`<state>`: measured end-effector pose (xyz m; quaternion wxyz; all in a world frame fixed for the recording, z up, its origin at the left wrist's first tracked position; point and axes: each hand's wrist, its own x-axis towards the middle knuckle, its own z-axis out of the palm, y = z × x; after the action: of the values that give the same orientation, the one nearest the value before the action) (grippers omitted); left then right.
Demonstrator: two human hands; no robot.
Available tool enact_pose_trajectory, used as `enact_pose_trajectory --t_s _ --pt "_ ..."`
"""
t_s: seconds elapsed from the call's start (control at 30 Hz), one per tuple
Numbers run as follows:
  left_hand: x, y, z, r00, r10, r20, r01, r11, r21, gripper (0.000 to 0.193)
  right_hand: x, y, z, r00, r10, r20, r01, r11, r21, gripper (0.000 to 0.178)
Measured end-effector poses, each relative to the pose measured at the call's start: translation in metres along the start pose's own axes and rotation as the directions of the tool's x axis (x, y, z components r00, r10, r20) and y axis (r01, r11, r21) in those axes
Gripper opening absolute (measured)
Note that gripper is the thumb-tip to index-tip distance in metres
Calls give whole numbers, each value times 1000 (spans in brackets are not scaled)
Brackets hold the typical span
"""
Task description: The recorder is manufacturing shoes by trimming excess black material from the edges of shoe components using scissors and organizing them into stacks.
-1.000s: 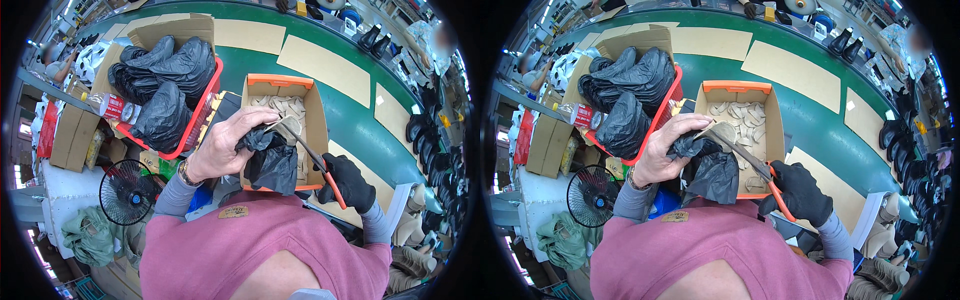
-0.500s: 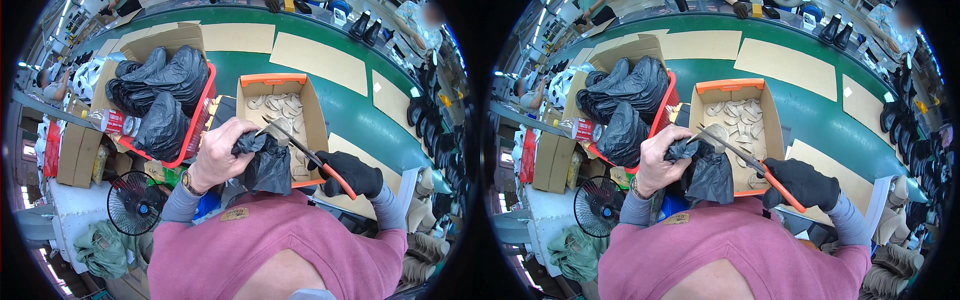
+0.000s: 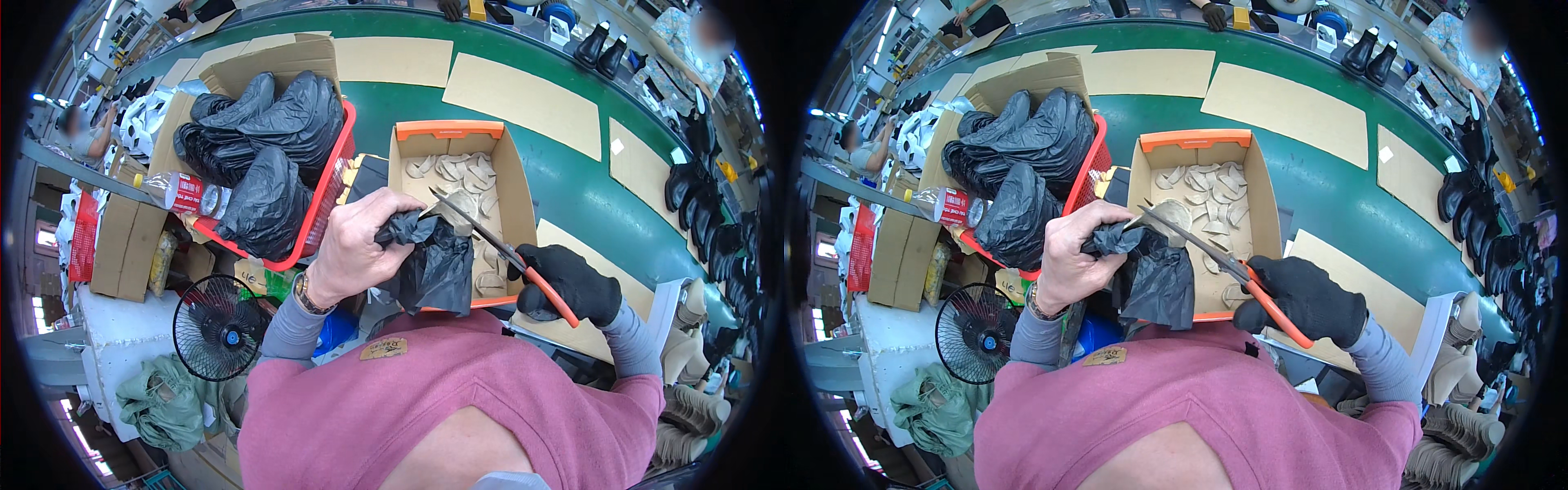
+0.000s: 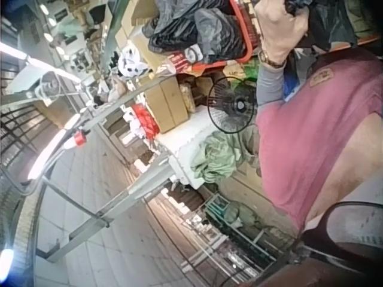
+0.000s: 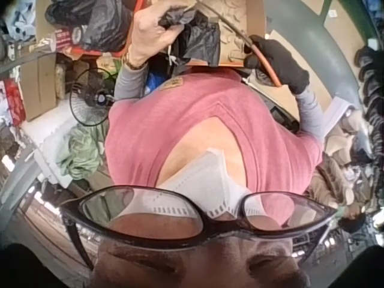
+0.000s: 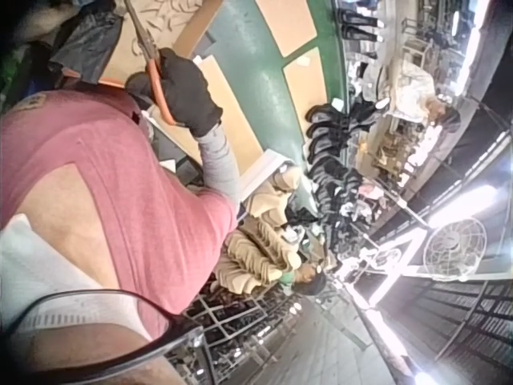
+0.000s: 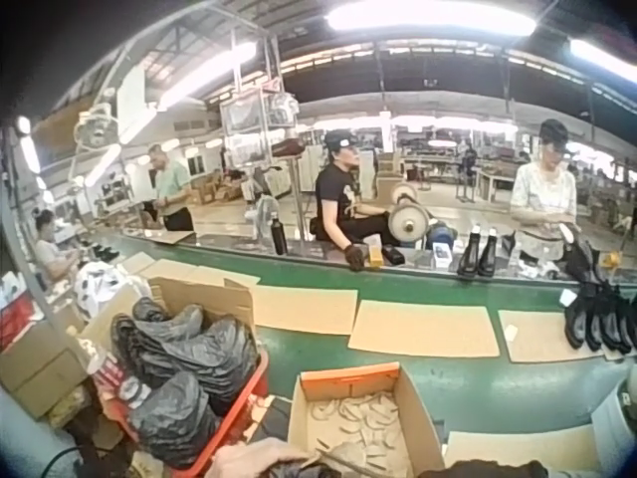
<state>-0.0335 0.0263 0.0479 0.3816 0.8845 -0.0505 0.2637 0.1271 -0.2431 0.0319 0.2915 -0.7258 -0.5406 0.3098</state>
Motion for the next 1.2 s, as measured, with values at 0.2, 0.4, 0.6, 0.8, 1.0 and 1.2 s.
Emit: enact_pose_trajectory --t_s 0.2,0.4,0.6,0.8,1.0,1.2 --pt "0 -2 -3 998 -62 12 63 997 -49 32 5 -11 1 994 103 24 -105 989 100 66" --pt "-1 -5 -4 992 -117 40 121 988 -98 32 3 -10 9 989 142 31 -145 983 112 59" --pt "-2 -10 -4 991 -129 46 133 985 -106 28 5 -1 13 997 83 -5 -82 988 133 56" --pt "-2 -3 -2 991 -120 67 128 983 -132 26 8 3 10 993 -85 87 61 967 247 76" --pt "-3 -2 1 997 -76 29 79 990 -121 28 10 3 12 992 -123 43 119 990 77 75" --pt "-5 -6 -2 996 -76 49 82 986 -143 29 13 -15 13 993 105 50 -114 963 245 56"
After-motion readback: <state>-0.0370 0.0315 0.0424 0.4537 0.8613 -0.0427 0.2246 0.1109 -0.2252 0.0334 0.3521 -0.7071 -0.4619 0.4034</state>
